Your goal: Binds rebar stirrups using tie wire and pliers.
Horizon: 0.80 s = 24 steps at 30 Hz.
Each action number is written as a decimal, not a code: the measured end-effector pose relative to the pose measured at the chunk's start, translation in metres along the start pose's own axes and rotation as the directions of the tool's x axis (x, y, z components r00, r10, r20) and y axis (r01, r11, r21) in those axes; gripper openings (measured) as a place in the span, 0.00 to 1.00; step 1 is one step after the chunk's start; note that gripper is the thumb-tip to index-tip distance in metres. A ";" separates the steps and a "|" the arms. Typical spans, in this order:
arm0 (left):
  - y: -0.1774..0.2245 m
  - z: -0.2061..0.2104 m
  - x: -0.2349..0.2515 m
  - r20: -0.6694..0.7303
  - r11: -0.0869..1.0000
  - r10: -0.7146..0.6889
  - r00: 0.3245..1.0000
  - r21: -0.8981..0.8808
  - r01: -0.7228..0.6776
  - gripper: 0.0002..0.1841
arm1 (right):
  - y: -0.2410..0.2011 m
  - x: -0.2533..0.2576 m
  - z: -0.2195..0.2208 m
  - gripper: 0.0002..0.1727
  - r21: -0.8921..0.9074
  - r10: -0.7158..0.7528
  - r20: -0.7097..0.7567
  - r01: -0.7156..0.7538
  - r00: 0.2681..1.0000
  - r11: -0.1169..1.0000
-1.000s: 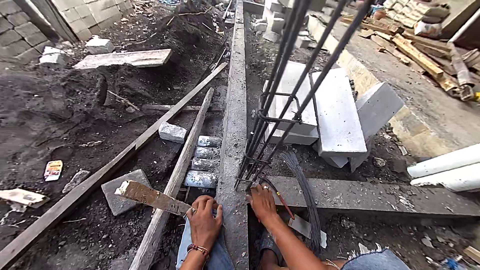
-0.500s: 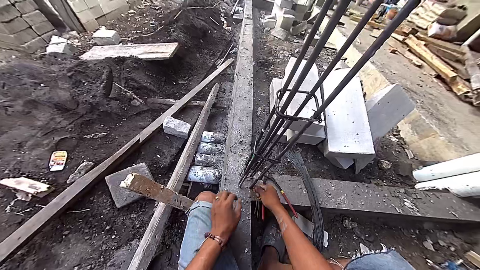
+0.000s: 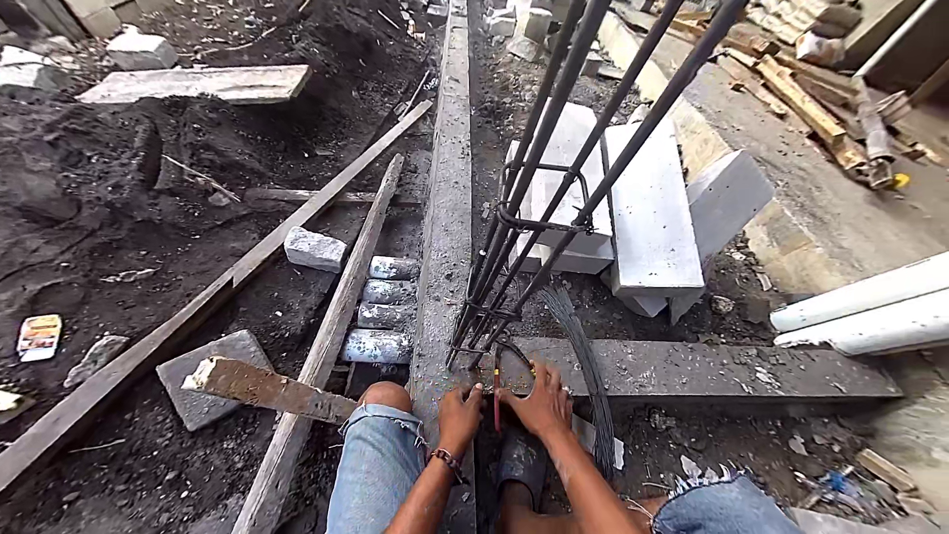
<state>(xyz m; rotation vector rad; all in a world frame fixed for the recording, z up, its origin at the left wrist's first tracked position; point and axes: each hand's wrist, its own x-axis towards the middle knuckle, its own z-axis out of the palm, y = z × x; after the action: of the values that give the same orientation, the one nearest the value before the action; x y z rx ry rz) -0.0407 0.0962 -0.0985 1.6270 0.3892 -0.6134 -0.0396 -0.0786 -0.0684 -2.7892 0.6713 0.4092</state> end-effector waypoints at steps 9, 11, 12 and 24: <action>0.026 -0.014 0.006 0.335 0.773 -0.214 0.918 -0.517 0.368 0.30 | -0.003 -0.017 0.034 0.61 -0.153 -0.058 0.079 0.069 0.995 0.986; 0.021 -0.020 0.014 0.466 0.662 -0.100 0.879 -0.628 0.409 0.33 | -0.002 -0.014 0.031 0.53 -0.126 -0.106 0.064 0.113 0.992 0.986; 0.016 -0.021 0.016 0.496 0.630 -0.051 0.867 -0.657 0.414 0.36 | 0.002 -0.012 0.031 0.51 -0.109 -0.124 0.044 0.129 0.991 0.986; 0.002 0.020 0.019 0.347 0.527 -0.156 0.925 -0.762 0.375 0.24 | 0.011 0.002 -0.024 0.25 0.745 -0.138 0.425 -0.260 0.894 0.615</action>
<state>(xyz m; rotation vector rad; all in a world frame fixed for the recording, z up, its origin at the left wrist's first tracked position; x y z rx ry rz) -0.0275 0.0747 -0.1092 0.5619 0.6416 -0.7037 -0.0383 -0.0960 -0.0489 -1.7302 0.6267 0.5688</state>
